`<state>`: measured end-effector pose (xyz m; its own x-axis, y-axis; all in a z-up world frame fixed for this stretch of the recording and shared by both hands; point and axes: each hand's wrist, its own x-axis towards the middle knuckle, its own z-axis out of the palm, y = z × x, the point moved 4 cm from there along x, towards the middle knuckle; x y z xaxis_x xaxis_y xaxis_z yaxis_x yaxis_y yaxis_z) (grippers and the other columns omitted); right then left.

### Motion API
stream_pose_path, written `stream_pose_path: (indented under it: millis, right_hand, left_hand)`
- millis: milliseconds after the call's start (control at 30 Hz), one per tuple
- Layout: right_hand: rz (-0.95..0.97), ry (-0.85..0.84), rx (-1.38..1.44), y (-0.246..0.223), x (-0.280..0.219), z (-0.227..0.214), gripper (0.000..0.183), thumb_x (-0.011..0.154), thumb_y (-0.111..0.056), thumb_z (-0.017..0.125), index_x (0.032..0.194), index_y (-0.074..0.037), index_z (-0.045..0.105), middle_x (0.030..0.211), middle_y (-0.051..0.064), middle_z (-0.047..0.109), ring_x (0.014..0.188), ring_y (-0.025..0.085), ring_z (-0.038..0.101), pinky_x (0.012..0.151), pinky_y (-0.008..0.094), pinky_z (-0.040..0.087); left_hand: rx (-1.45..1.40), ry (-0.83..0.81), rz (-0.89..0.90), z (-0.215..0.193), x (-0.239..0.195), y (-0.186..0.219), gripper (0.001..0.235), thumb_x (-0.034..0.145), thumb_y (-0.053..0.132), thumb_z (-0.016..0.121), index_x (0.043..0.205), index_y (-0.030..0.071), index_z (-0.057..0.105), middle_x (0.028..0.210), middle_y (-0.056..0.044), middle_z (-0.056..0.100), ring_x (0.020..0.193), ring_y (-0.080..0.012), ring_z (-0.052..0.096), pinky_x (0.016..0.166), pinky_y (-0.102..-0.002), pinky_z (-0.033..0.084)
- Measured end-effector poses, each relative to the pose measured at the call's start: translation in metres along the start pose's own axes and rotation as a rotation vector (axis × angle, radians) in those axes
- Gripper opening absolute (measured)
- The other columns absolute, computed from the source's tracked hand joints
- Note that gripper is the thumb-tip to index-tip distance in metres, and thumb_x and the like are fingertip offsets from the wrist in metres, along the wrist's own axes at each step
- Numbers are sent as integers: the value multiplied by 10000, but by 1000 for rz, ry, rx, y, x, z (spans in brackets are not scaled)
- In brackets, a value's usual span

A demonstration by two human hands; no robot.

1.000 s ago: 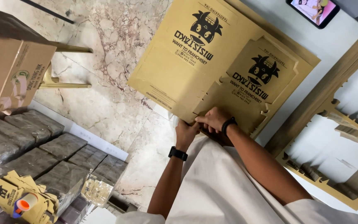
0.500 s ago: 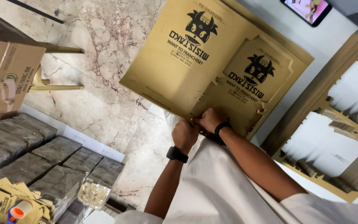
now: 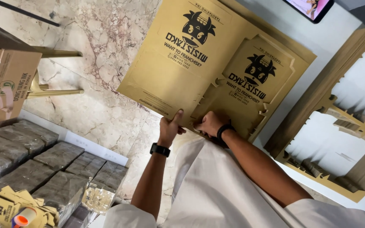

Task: The person picks up printed cardboard sheets, folds them, and punches out pre-cut shapes to prepare them for assembly.

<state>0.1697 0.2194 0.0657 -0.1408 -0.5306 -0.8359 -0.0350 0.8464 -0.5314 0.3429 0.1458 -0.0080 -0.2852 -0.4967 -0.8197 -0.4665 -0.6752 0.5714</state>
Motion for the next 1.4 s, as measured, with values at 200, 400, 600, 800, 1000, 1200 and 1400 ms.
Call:
stream_pose_path:
  millis: [200,400,600,800,1000,1200,1400]
  right_hand:
    - [-63,35,-329,-10,0,1,348,851,-269,773,599,-44,688,578,134,675,550,245,663,640,370,566]
    - [31,69,-514,20,26,6,270,820,-417,765,818,-154,826,776,67,765,884,314,764,838,445,594]
    - [0,44,-585,27,32,6,234,806,-377,762,860,-160,827,761,46,765,831,283,768,802,421,603]
    - [-53,59,-454,17,15,2,249,789,-320,791,888,-92,813,796,96,771,858,314,770,787,429,609]
    - [-28,87,-526,47,37,16,340,779,-489,761,914,-183,823,822,61,787,865,286,774,768,407,609]
    - [319,186,-446,121,85,25,343,978,-261,538,1141,-16,715,1051,121,744,1067,300,713,891,397,550]
    - [21,-50,-511,29,40,-1,238,842,-398,754,782,-178,820,715,66,752,789,310,758,773,394,579]
  left_hand:
    - [249,157,253,15,-30,19,391,971,322,672,958,-68,683,591,-198,678,467,-276,698,470,-349,570]
    - [672,343,697,30,-56,39,441,968,360,669,623,89,620,449,-120,614,491,-381,672,401,-435,500]
    - [706,402,919,42,-81,79,250,918,252,730,738,91,667,552,-154,633,523,-437,653,366,-439,463]
    - [153,181,334,26,-47,38,209,954,129,686,853,-53,662,605,-194,700,404,-254,662,357,-328,553]
    - [314,192,373,26,-47,26,270,941,188,696,800,-38,653,527,-181,671,384,-241,660,330,-316,525]
    - [267,96,696,64,-91,72,244,912,186,751,757,25,652,460,-125,633,362,-210,645,341,-268,512]
    - [-157,38,308,22,-32,20,348,921,220,757,918,-116,672,608,-255,683,387,-310,660,344,-395,577]
